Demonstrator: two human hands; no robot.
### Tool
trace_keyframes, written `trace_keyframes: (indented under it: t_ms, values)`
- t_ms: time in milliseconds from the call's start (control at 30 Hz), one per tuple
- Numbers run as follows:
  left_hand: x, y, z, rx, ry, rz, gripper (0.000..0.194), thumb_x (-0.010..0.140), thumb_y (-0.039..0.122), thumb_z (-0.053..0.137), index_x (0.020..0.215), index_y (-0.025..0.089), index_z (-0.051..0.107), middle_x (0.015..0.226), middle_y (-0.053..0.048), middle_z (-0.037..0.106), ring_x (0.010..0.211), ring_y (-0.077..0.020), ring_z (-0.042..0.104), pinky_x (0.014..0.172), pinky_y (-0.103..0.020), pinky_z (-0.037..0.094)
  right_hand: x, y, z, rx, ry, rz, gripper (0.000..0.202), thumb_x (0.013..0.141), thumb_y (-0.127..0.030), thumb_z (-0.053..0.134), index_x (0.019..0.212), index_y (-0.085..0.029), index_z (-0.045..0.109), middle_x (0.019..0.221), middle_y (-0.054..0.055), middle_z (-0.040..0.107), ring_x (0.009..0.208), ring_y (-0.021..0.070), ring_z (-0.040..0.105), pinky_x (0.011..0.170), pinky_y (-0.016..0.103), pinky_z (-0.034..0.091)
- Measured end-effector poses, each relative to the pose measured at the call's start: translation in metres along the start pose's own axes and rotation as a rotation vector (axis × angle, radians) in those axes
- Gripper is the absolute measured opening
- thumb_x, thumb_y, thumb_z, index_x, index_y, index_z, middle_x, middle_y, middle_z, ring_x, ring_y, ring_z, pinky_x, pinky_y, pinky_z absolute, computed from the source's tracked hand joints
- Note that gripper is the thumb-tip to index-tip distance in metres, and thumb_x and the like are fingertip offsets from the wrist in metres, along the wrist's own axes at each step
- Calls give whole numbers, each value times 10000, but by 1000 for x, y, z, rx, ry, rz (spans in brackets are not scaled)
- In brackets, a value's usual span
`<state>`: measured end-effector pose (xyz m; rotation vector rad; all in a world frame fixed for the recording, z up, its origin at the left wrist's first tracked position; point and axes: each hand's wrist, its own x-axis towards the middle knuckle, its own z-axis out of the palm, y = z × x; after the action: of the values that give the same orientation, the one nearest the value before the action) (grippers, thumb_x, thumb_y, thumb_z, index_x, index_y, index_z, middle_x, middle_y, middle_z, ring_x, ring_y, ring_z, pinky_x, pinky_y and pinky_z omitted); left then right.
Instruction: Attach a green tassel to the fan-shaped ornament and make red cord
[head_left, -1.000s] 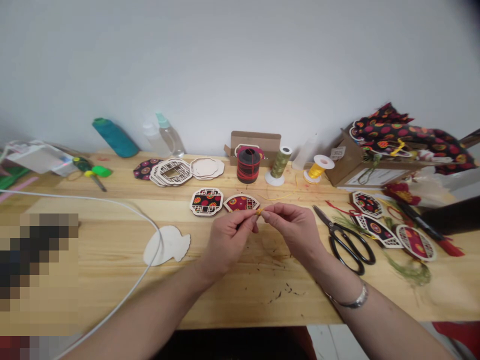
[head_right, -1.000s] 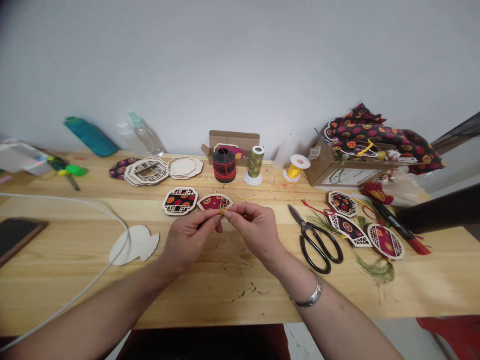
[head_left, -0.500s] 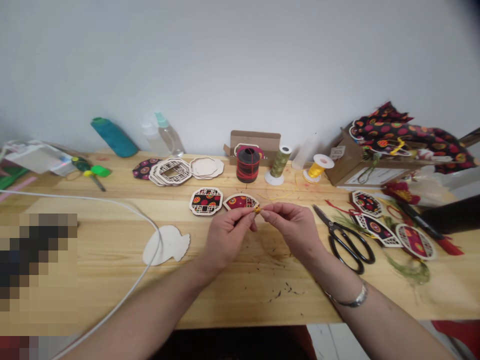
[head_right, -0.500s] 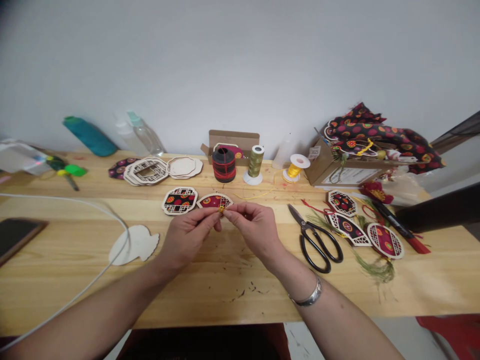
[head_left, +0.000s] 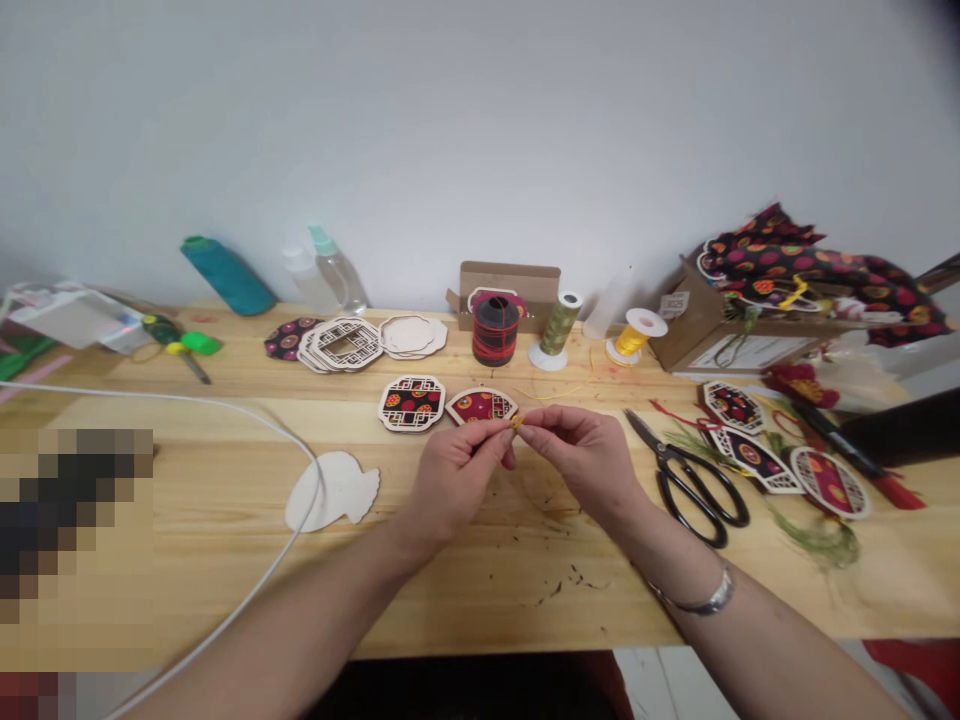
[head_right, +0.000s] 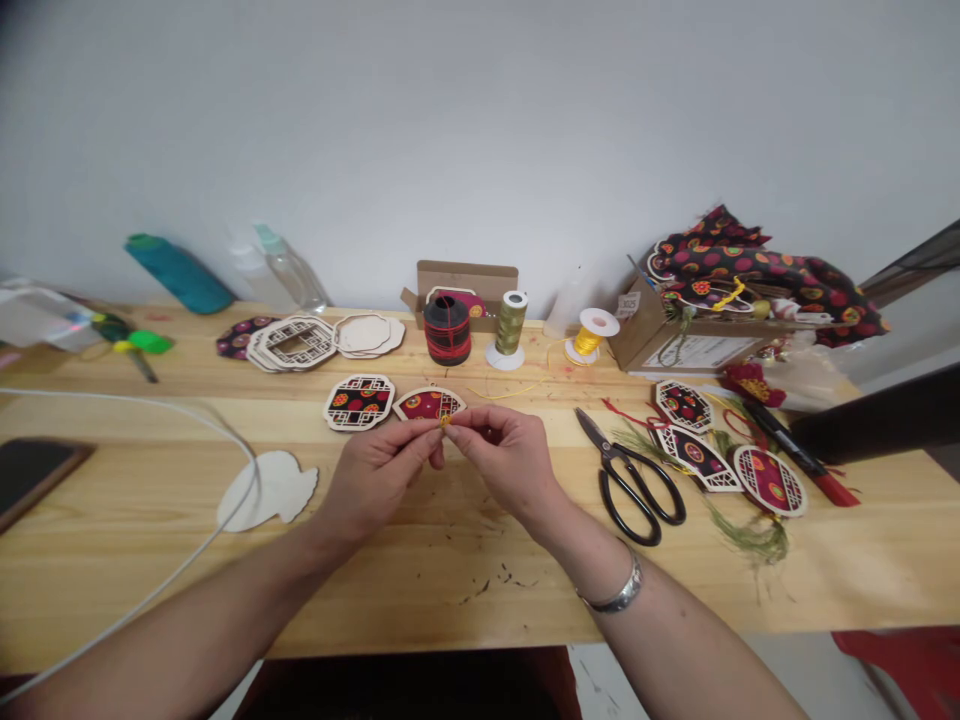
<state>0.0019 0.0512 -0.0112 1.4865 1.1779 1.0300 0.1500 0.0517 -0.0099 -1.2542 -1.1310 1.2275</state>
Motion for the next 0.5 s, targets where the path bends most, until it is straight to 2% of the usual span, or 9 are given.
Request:
trace_keyframes:
  t_ms: [167, 500]
  values:
    - [1, 0, 0, -6, -15, -24, 211, 826, 253, 553, 671, 155, 656, 542, 45, 534, 456, -57, 380, 477, -181, 350, 0, 0, 0, 12, 2, 3, 119, 623, -253, 739, 711, -174, 722, 705, 25, 724, 637, 132, 633, 651, 276, 515]
    - [1, -1, 0, -34, -21, -59, 203, 824, 275, 551, 714, 155, 672, 568, 39, 547, 440, -56, 349, 448, -188, 316, 0, 1, 0, -5, 13, -4, 137, 629, -270, 734, 718, -168, 712, 710, 39, 723, 632, 139, 636, 636, 284, 516]
